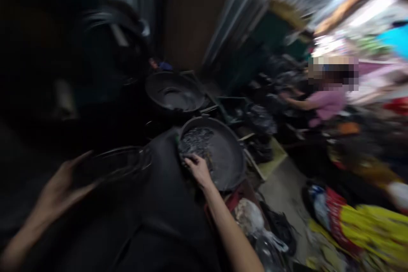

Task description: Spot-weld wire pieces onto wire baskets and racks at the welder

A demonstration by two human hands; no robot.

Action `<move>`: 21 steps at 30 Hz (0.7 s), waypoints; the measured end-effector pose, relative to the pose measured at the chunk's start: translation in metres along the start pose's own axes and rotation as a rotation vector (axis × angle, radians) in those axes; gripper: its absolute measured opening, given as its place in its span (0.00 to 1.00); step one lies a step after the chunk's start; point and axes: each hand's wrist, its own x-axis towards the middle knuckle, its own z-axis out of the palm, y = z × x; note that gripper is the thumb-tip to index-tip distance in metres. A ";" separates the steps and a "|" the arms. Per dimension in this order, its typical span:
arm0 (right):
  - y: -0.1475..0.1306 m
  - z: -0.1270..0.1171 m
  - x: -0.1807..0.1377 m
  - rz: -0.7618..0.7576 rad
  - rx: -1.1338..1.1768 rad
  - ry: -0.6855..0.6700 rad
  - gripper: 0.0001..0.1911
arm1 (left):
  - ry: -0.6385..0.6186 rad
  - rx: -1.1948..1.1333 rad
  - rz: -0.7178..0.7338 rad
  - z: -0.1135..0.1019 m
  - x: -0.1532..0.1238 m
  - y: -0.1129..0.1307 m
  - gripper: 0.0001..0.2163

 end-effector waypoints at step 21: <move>-0.133 0.108 -0.023 -0.066 0.130 -0.530 0.18 | -0.041 0.186 0.075 -0.008 0.006 0.024 0.25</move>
